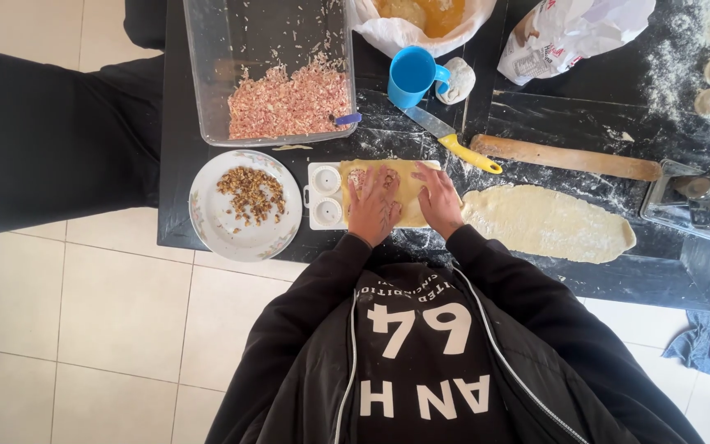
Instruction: The recorder is filling a ravioli mold with minced meat and crushed walnuts on a kitchen table.
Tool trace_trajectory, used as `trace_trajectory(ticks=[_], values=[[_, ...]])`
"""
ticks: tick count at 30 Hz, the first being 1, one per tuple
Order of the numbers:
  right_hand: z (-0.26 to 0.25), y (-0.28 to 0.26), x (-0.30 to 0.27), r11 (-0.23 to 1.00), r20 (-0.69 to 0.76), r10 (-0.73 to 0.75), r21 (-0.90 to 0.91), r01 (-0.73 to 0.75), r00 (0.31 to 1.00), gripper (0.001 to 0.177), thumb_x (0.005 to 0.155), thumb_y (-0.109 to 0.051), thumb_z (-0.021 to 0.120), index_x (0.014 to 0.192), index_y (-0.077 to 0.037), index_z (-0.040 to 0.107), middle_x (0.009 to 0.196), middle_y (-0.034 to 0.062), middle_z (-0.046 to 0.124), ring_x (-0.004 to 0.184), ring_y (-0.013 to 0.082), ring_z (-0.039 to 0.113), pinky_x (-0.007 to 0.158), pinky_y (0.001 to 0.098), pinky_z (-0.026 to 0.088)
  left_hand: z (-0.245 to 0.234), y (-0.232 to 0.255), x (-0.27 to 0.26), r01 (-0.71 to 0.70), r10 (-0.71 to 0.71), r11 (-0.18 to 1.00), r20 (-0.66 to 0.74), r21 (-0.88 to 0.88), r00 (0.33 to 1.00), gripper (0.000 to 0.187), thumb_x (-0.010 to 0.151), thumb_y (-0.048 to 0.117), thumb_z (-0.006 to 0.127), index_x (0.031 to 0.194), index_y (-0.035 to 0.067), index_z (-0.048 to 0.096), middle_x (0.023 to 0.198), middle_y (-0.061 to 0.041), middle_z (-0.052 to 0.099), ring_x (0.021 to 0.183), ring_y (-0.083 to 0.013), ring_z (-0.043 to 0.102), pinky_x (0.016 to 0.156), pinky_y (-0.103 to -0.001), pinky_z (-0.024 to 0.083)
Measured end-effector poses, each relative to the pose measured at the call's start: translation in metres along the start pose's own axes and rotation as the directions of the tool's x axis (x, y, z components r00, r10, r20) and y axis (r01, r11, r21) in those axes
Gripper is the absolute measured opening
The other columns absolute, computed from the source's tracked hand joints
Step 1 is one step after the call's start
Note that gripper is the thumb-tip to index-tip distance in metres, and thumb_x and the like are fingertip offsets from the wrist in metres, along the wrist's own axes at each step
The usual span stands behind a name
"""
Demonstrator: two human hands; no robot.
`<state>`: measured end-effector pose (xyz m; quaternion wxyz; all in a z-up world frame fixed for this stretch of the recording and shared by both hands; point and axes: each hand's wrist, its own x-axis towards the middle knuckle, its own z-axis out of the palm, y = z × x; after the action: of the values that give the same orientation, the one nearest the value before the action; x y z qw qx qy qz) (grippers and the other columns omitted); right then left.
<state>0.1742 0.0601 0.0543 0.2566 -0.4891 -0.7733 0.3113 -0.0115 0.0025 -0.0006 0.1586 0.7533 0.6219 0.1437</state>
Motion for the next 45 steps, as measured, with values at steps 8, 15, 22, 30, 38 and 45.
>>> trace_trajectory(ticks=[8,15,22,30,38,45], values=[[-0.013,-0.045,0.040,0.983,-0.075,-0.182,-0.009,0.182,0.980,0.031,0.097,-0.007,0.068,0.128,-0.003,0.066,0.125,0.0143,0.071,0.118,0.0345,0.063,0.102,0.0432,0.051,-0.025,-0.010,-0.004,-0.036,0.017,0.987,-0.119,-0.158,0.993,0.064,0.094,0.030,0.061,0.156,0.017,0.048,0.167,-0.015,0.029,0.156,-0.0413,0.019,0.120,-0.072,0.012],[-0.014,-0.112,0.126,0.990,-0.002,-0.125,0.059,0.125,0.992,0.062,0.095,-0.013,0.074,0.148,0.002,0.047,0.119,0.0186,0.067,0.095,0.0325,0.067,0.081,0.0420,0.054,-0.048,-0.020,-0.002,0.072,-0.088,0.978,-0.074,-0.197,0.993,0.064,0.095,0.023,0.059,0.156,0.012,0.045,0.164,-0.014,0.038,0.157,-0.0384,0.024,0.124,-0.070,0.015],[0.028,-0.083,0.177,0.990,0.042,-0.138,0.025,0.137,0.989,0.018,0.091,-0.004,0.078,0.108,-0.004,0.074,0.099,0.0154,0.070,0.081,0.0250,0.071,0.073,0.0356,0.057,-0.081,-0.041,-0.001,0.159,-0.269,0.921,-0.285,-0.357,0.920,0.057,0.106,0.028,0.054,0.158,0.010,0.042,0.163,-0.015,0.042,0.156,-0.0359,0.031,0.126,-0.063,0.017],[0.026,-0.117,0.211,0.937,0.007,-0.116,0.333,0.107,0.993,0.014,0.096,-0.003,0.071,0.109,0.001,0.071,0.098,0.0141,0.074,0.083,0.0203,0.077,0.068,0.0298,0.058,-0.072,-0.066,-0.003,0.080,-0.380,0.740,-0.318,-0.668,0.869,0.063,0.107,0.026,0.056,0.162,0.006,0.034,0.164,-0.017,0.046,0.156,-0.0368,0.037,0.127,-0.053,0.021],[0.060,-0.101,0.220,0.957,0.039,-0.218,0.205,0.205,0.975,0.009,0.105,-0.006,0.061,0.109,0.002,0.061,0.089,0.0177,0.074,0.078,0.0249,0.076,0.064,0.0331,0.056,-0.080,-0.068,0.013,0.120,-0.443,0.521,-0.147,-0.845,0.884,0.075,0.102,0.024,0.060,0.163,0.002,0.022,0.166,-0.025,0.033,0.155,-0.0350,0.035,0.122,-0.039,0.032],[0.058,-0.088,0.218,0.962,0.042,-0.020,0.271,0.008,0.999,0.012,0.107,-0.013,0.058,0.104,-0.001,0.060,0.080,0.0123,0.072,0.069,0.0163,0.075,0.061,0.0304,0.057,-0.054,-0.077,0.022,0.096,-0.393,0.481,-0.117,-0.871,0.912,0.079,0.103,0.022,0.060,0.163,0.000,0.014,0.172,-0.024,0.021,0.159,-0.0338,0.025,0.126,-0.037,0.025]])
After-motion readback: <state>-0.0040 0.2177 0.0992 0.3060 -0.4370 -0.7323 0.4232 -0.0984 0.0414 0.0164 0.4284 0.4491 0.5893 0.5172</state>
